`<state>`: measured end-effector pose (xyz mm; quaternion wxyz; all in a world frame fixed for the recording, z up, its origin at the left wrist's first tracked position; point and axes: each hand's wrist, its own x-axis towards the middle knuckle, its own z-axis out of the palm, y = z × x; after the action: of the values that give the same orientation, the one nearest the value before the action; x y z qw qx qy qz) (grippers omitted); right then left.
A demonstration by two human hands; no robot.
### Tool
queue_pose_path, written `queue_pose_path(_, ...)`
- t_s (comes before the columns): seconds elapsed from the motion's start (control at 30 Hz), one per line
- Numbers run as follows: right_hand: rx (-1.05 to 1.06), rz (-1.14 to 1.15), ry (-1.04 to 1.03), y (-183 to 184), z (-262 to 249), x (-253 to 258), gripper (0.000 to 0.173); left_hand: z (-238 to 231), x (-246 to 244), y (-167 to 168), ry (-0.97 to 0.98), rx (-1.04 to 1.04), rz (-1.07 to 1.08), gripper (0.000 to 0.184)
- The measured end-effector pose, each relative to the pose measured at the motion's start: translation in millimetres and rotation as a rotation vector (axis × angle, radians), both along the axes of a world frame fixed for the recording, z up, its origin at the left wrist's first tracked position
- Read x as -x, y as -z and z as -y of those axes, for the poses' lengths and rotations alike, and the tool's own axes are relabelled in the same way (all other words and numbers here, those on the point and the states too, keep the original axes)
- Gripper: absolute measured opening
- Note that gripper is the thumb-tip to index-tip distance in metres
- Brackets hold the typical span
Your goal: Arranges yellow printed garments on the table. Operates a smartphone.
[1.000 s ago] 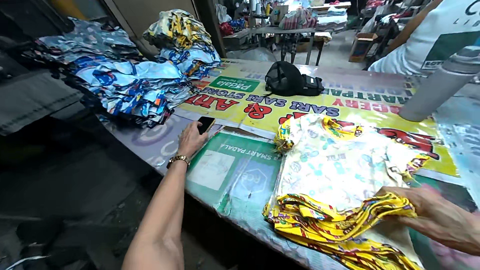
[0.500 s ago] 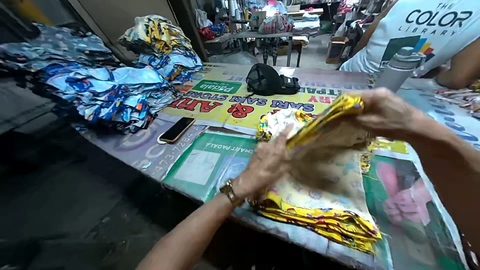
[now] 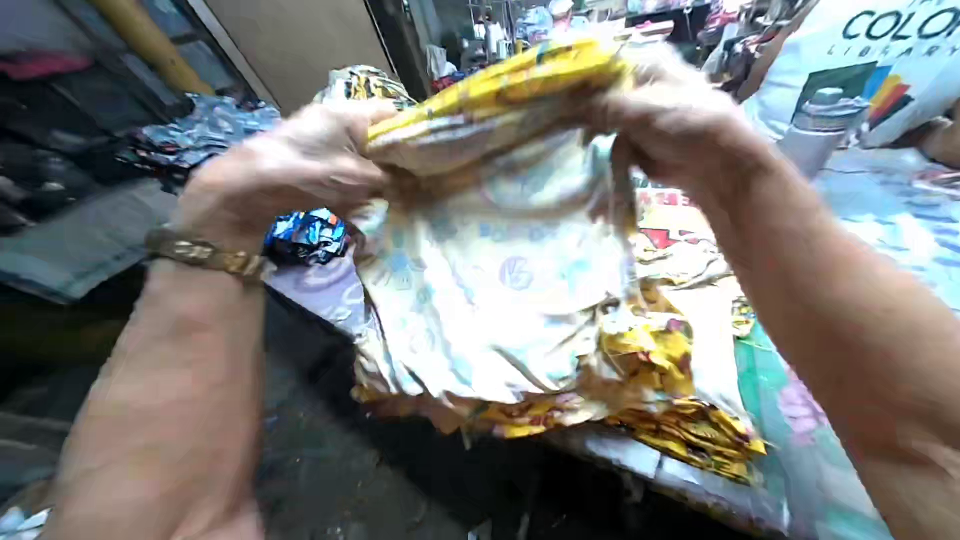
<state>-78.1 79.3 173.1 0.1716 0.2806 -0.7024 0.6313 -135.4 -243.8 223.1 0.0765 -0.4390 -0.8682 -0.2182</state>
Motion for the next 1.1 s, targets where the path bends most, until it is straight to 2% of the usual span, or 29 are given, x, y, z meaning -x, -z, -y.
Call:
queue_pose_path(0.1, -0.055, 0.112, 0.051, 15, 18, 30, 0.014, 1, 28, 5, -0.22, 0.206, -0.063, 0.019)
queue_pose_path(0.23, -0.114, -0.068, 0.201, -20, 31, 49, 0.013, 12, 53, -13, -0.293, 0.119, -0.327, 0.037)
queue_pose_path(0.3, -0.149, -0.158, 0.275, -34, 42, 53, 0.012, 23, 61, -15, -0.305, 0.068, -0.426, 0.033)
queue_pose_path(0.37, -0.173, -0.312, 0.264, -27, 53, 69, 0.015, 34, 64, -1, -0.304, 0.034, -0.482, 0.029)
queue_pose_path(0.43, -0.27, -0.431, 0.244, 4, 68, 82, 0.022, 47, 70, 36, -0.314, 0.042, -0.47, 0.029)
queue_pose_path(0.5, -0.526, -0.358, 0.273, 52, 88, 75, 0.029, 62, 77, 94, -0.363, 0.125, -0.423, 0.035)
queue_pose_path(0.6, -0.958, -0.323, 0.226, 141, 121, 42, 0.02, 87, 72, 196, -0.351, 0.348, -0.299, 0.044)
queue_pose_path(0.67, -1.162, -0.231, 0.026, 185, 134, 22, 0.017, 96, 70, 239, -0.268, 0.539, -0.154, 0.044)
queue_pose_path(0.7, -1.238, -0.155, -0.101, 192, 135, 14, 0.019, 91, 65, 241, -0.282, 0.658, -0.091, 0.042)
queue_pose_path(0.77, -1.275, -0.043, -0.257, 187, 128, 6, 0.027, 73, 49, 222, -0.37, 0.765, -0.094, 0.039)
queue_pose_path(0.8, -1.236, -0.004, -0.284, 178, 119, 5, 0.031, 64, 41, 210, -0.371, 0.715, -0.163, 0.037)
queue_pose_path(0.87, -1.09, -0.001, -0.221, 163, 89, 4, 0.025, 34, 30, 190, -0.232, 0.495, -0.306, 0.034)
queue_pose_path(0.93, -1.102, -0.001, -0.034, 150, 46, 1, 0.017, -16, 16, 184, -0.028, 0.238, -0.312, 0.023)
queue_pose_path(1.0, -1.238, 0.157, 0.068, 142, -4, -2, 0.021, -75, -1, 201, 0.197, 0.015, -0.156, 0.021)
queue_pose_path(1.03, -1.293, 0.251, 0.104, 145, -30, -2, 0.022, -103, -6, 216, 0.319, -0.024, -0.054, 0.02)
queue_pose_path(1.1, -1.312, 0.401, 0.233, 159, -77, -2, 0.022, -149, -4, 245, 0.51, 0.036, 0.081, 0.019)
